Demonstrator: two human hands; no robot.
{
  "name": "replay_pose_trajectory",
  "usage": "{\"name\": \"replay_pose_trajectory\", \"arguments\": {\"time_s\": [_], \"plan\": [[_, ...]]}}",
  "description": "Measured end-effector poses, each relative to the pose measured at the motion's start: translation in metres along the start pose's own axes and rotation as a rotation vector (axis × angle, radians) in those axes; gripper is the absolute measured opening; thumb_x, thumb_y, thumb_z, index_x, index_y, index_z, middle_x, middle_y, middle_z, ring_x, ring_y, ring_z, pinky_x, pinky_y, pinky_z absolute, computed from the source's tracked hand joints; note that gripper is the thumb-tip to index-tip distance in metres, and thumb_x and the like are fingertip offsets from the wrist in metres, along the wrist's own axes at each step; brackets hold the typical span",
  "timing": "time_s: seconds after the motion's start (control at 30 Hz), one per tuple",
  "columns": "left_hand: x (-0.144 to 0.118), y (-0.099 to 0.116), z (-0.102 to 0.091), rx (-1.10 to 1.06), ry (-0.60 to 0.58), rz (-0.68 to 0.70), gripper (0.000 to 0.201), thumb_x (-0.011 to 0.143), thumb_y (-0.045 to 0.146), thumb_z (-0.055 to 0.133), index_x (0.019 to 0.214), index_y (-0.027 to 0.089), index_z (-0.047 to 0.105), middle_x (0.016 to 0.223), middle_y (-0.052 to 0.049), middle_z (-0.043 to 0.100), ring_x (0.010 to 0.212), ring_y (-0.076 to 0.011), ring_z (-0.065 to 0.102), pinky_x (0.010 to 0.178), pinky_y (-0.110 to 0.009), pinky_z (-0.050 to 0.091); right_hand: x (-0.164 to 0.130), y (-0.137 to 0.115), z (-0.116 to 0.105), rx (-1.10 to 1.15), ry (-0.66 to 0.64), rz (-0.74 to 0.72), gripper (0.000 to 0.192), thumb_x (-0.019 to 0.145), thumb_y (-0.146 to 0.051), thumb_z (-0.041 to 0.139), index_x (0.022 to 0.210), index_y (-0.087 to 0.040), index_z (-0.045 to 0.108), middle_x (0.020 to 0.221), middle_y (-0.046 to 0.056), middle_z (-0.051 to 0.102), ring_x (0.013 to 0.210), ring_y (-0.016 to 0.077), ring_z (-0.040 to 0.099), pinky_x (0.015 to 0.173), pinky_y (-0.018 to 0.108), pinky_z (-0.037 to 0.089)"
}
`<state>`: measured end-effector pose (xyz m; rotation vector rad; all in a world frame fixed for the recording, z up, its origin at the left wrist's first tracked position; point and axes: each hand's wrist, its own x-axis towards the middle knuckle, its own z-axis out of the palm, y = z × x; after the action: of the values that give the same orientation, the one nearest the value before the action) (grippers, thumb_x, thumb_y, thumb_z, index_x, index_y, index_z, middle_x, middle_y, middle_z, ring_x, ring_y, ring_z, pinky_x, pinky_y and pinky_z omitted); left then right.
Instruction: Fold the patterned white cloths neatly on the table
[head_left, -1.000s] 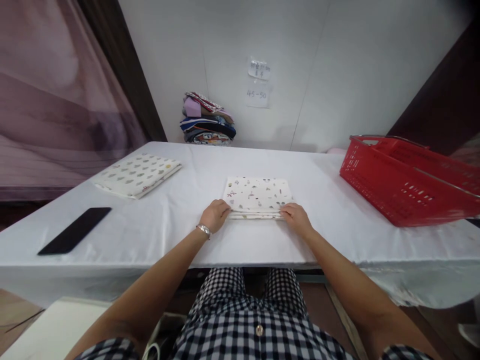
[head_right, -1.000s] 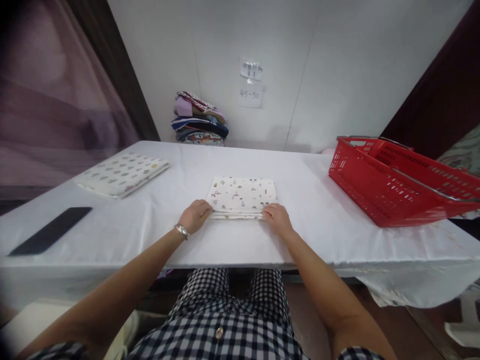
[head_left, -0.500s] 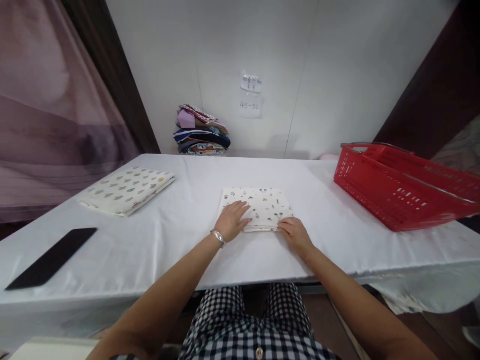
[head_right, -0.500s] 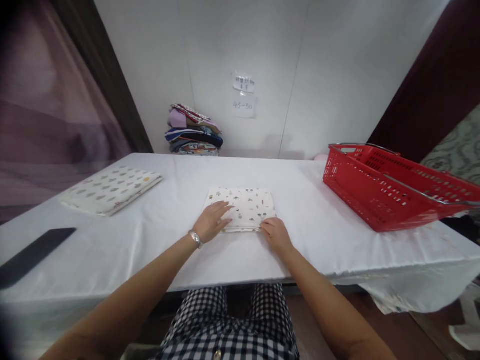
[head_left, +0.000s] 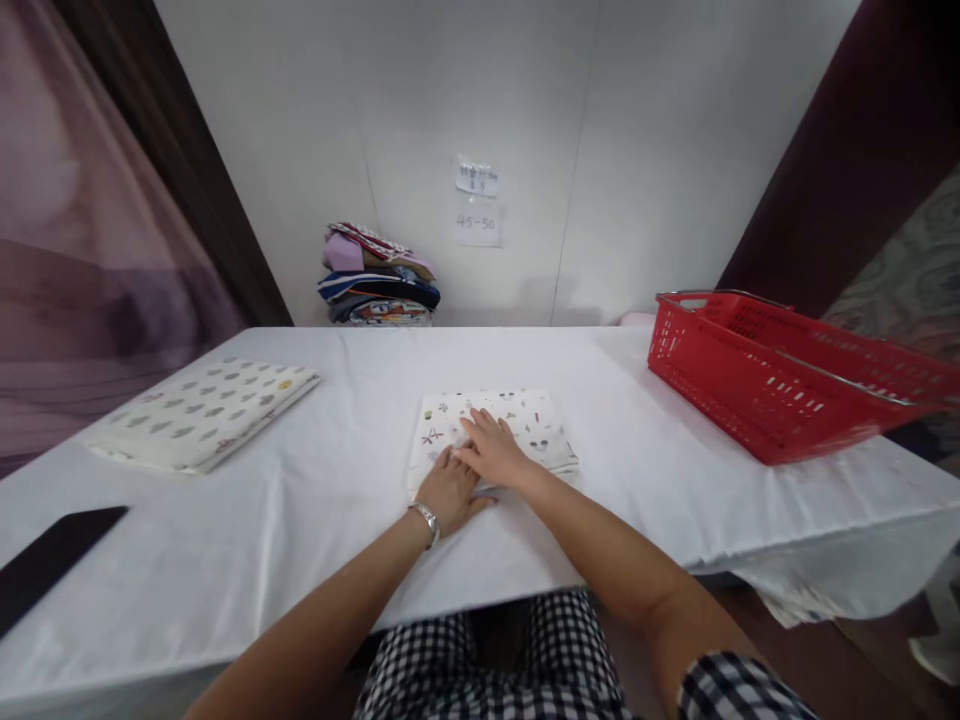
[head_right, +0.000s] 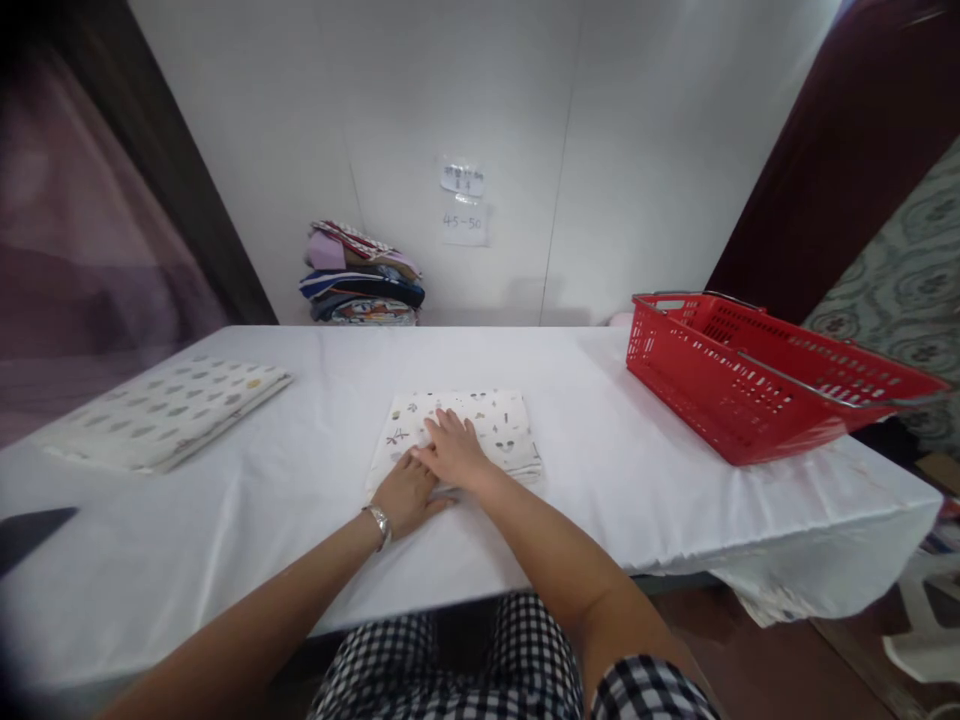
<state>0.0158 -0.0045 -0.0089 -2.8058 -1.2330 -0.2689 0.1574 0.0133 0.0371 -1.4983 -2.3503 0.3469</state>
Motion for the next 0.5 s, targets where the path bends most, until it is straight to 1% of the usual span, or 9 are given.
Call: {"name": "replay_pose_trajectory", "arguments": {"time_s": [0.07, 0.13, 0.2, 0.23, 0.33, 0.37, 0.4, 0.43, 0.5], "plan": [[-0.002, 0.002, -0.001, -0.008, -0.018, 0.001, 0.068, 0.082, 0.058, 0.037, 0.135, 0.017, 0.035, 0.139, -0.012, 0.037, 0.131, -0.0262, 0.027, 0.107, -0.046, 0.015, 0.004, 0.013, 0.002, 0.0, -0.115, 0.092, 0.059, 0.087, -0.055, 0.031, 0.133, -0.018, 0.036, 0.146, 0.01, 0.021, 0.135, 0.025, 0.011, 0.105, 0.047, 0.011], [-0.004, 0.003, -0.003, -0.027, -0.036, 0.008, 0.07, 0.081, 0.059, 0.038, 0.137, 0.016, 0.032, 0.141, -0.011, 0.034, 0.132, -0.0262, 0.024, 0.107, -0.046, 0.015, 0.0, 0.03, 0.002, -0.018, -0.163, 0.144, 0.06, 0.087, -0.057, 0.026, 0.132, -0.018, 0.037, 0.147, 0.009, 0.02, 0.135, 0.0247, 0.011, 0.105, 0.047, 0.009], [-0.004, 0.003, -0.009, -0.064, -0.054, 0.007, 0.072, 0.08, 0.06, 0.038, 0.137, 0.016, 0.032, 0.142, -0.011, 0.031, 0.133, -0.0266, 0.022, 0.107, -0.047, 0.016, -0.01, 0.045, 0.002, -0.046, -0.149, 0.149, 0.062, 0.087, -0.058, 0.024, 0.133, -0.018, 0.035, 0.147, 0.009, 0.019, 0.135, 0.024, 0.009, 0.106, 0.046, 0.006], [-0.001, 0.001, -0.013, -0.094, -0.071, 0.011, 0.07, 0.08, 0.061, 0.038, 0.136, 0.017, 0.034, 0.142, -0.01, 0.032, 0.132, -0.0263, 0.024, 0.107, -0.046, 0.018, -0.015, 0.05, 0.002, -0.06, -0.133, 0.149, 0.062, 0.087, -0.058, 0.024, 0.134, -0.018, 0.033, 0.147, 0.009, 0.018, 0.135, 0.0236, 0.009, 0.106, 0.045, 0.005], [0.015, -0.012, -0.029, -0.197, -0.138, 0.012, 0.057, 0.084, 0.059, 0.029, 0.122, 0.023, 0.052, 0.135, -0.006, 0.044, 0.126, -0.0231, 0.036, 0.103, -0.04, 0.027, -0.026, 0.056, 0.004, -0.089, -0.091, 0.149, 0.063, 0.087, -0.057, 0.025, 0.136, -0.017, 0.031, 0.147, 0.01, 0.018, 0.136, 0.023, 0.008, 0.106, 0.044, 0.002], [0.022, -0.018, -0.033, -0.208, -0.137, -0.018, 0.056, 0.086, 0.058, 0.027, 0.118, 0.024, 0.056, 0.134, -0.005, 0.046, 0.125, -0.0224, 0.038, 0.103, -0.039, 0.027, -0.027, 0.056, 0.005, -0.09, -0.084, 0.155, 0.063, 0.087, -0.057, 0.025, 0.136, -0.017, 0.03, 0.147, 0.01, 0.018, 0.136, 0.023, 0.008, 0.106, 0.044, 0.002], [0.029, -0.025, -0.035, -0.194, -0.112, -0.08, 0.055, 0.086, 0.058, 0.026, 0.116, 0.024, 0.057, 0.135, -0.005, 0.045, 0.126, -0.0227, 0.037, 0.104, -0.04, 0.025, -0.028, 0.055, 0.006, -0.089, -0.078, 0.158, 0.064, 0.087, -0.057, 0.024, 0.136, -0.017, 0.03, 0.147, 0.01, 0.018, 0.136, 0.0231, 0.008, 0.106, 0.044, 0.001], [0.035, -0.031, -0.034, -0.162, -0.081, -0.163, 0.056, 0.086, 0.058, 0.027, 0.12, 0.024, 0.055, 0.138, -0.005, 0.04, 0.128, -0.0242, 0.032, 0.106, -0.043, 0.022, -0.028, 0.054, 0.006, -0.087, -0.075, 0.161, 0.064, 0.087, -0.057, 0.024, 0.136, -0.017, 0.03, 0.147, 0.01, 0.018, 0.136, 0.0232, 0.008, 0.106, 0.044, 0.001], [0.043, -0.043, -0.025, -0.096, -0.063, -0.325, 0.061, 0.084, 0.059, 0.03, 0.131, 0.022, 0.042, 0.144, -0.007, 0.028, 0.134, -0.0275, 0.019, 0.106, -0.049, 0.015, -0.026, 0.051, 0.006, -0.073, -0.086, 0.169, 0.064, 0.087, -0.057, 0.025, 0.137, -0.017, 0.03, 0.148, 0.01, 0.016, 0.136, 0.0235, 0.007, 0.106, 0.044, 0.0]]}}
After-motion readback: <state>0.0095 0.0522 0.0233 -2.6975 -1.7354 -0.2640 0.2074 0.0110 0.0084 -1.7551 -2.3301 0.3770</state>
